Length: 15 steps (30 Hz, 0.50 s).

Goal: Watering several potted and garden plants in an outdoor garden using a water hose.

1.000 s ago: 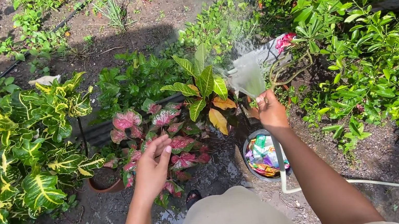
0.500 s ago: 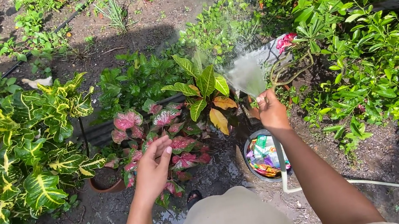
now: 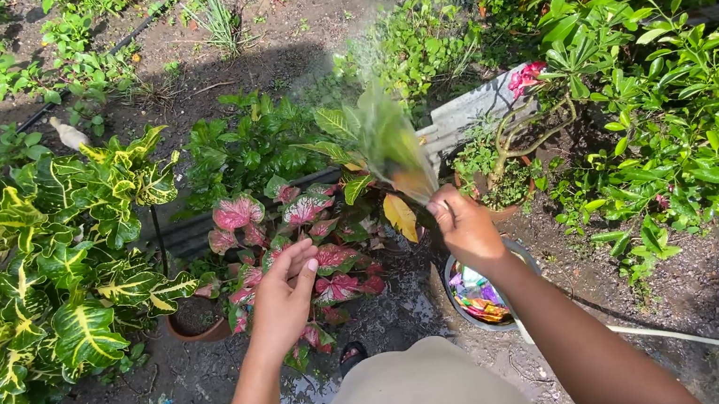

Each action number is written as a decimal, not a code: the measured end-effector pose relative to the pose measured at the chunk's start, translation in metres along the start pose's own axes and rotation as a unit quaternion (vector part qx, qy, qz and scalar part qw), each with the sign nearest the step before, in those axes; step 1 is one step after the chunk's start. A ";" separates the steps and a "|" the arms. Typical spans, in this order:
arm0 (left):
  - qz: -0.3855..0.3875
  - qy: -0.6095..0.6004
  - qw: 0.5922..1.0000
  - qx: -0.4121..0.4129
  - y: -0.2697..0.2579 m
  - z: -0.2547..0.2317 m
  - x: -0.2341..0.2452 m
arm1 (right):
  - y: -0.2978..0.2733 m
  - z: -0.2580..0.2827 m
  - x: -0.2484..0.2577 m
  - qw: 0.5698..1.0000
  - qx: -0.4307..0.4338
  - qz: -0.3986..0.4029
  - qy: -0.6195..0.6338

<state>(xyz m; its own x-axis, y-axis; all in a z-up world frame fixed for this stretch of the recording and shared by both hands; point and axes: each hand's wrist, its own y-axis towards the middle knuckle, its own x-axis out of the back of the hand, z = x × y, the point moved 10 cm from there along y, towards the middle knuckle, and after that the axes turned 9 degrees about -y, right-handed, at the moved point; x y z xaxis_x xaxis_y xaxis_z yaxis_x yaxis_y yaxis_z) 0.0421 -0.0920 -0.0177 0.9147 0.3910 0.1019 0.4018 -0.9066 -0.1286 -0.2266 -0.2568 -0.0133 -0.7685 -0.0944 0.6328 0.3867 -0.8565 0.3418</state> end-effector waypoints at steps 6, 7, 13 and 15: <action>-0.007 -0.010 1.000 0.008 0.009 0.028 0.001 | -0.022 0.027 -0.024 0.985 -0.099 0.134 -0.042; -0.009 -0.010 1.000 0.009 0.008 0.029 0.000 | -0.025 0.031 -0.024 0.985 -0.099 0.135 -0.041; -0.024 0.022 0.999 0.009 0.010 0.032 -0.009 | -0.033 0.063 -0.027 0.989 -0.050 0.140 -0.007; -0.019 0.020 1.000 0.007 0.011 0.030 -0.016 | -0.033 0.067 -0.032 0.986 -0.043 0.159 0.006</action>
<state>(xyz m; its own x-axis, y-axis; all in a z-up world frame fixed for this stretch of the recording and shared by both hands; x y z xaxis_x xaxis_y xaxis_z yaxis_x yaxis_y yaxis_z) 0.0336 -0.1036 -0.0508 0.8965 0.4182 0.1464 0.4371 -0.8889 -0.1371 -0.1810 -0.1911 0.0020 -0.6211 -0.3715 0.6901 0.5656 -0.8220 0.0666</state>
